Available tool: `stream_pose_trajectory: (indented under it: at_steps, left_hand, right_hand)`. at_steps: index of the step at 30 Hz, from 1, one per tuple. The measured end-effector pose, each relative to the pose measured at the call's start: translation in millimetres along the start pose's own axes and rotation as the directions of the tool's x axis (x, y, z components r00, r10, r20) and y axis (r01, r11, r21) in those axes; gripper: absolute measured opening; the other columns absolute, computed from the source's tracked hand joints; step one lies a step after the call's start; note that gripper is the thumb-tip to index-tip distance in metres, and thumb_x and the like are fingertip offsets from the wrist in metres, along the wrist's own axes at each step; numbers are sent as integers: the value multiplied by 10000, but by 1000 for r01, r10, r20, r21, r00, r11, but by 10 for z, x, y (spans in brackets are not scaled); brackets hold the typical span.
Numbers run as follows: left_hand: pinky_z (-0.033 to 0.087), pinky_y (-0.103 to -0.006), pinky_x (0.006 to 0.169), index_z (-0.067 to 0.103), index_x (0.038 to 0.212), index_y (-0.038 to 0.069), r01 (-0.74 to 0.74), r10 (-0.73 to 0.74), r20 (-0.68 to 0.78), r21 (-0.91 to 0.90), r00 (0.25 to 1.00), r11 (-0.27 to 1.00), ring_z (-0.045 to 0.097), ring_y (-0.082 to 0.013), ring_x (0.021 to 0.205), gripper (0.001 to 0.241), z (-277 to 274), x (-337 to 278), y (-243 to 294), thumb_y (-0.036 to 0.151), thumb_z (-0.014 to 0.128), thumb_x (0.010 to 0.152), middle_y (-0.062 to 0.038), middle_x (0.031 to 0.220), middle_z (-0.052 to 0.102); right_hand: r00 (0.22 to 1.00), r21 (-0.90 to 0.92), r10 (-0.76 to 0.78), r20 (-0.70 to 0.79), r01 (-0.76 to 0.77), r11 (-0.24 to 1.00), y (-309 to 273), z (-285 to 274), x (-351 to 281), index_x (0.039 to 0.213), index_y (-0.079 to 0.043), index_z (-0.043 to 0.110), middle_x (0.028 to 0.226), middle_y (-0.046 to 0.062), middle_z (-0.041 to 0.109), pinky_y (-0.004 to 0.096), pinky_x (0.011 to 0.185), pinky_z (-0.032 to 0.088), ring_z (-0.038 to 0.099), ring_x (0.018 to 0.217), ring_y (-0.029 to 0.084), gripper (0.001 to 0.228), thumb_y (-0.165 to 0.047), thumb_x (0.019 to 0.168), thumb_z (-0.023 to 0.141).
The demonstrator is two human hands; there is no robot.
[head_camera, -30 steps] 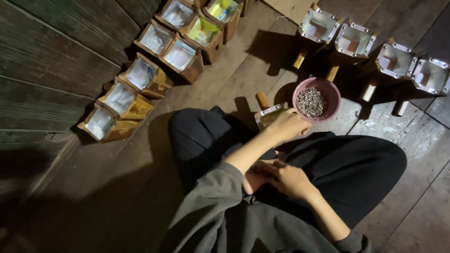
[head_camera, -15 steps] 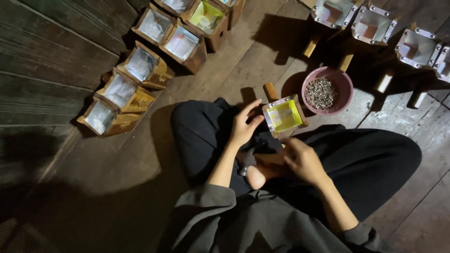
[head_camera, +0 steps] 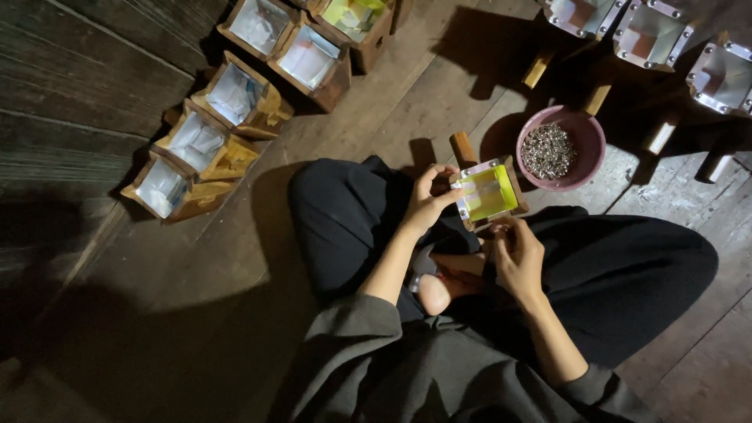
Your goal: The person is assembling small wooden boxes by hammering components together while sitting on the floor.
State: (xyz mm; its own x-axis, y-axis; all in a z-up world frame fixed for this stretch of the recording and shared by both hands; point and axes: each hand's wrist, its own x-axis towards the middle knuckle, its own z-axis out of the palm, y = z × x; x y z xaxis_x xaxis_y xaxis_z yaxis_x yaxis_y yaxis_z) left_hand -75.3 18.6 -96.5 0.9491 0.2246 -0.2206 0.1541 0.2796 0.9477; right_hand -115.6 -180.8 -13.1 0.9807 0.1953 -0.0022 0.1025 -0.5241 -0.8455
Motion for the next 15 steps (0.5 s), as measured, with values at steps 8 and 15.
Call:
stream_pose_trajectory:
  at_steps: [8,15]
  left_hand:
    - [558,-331,925,677,1199,129,-47,49,34,-57,998,997,650,-147,1031,424,-61,-55,201,181,877,828,-42,1120,654]
    - [402,-366,1055,648,1148,94,-593,593,109,313,798,742,550,-254,1114,406,62,-607,726,320,793,843,-79,1162,586]
  right_hand:
    - [978,68,-155,-139,165,984,-452,-66,-10,1188,-37,697,943,145,754,406,758,581,741,880,310,230,71,1046,551]
    - [918,56,-313,-245,336,940,-721,-193,-51,1074,5,747,1067,153,724,394,841,558,716,1000,317,130,72,972,702]
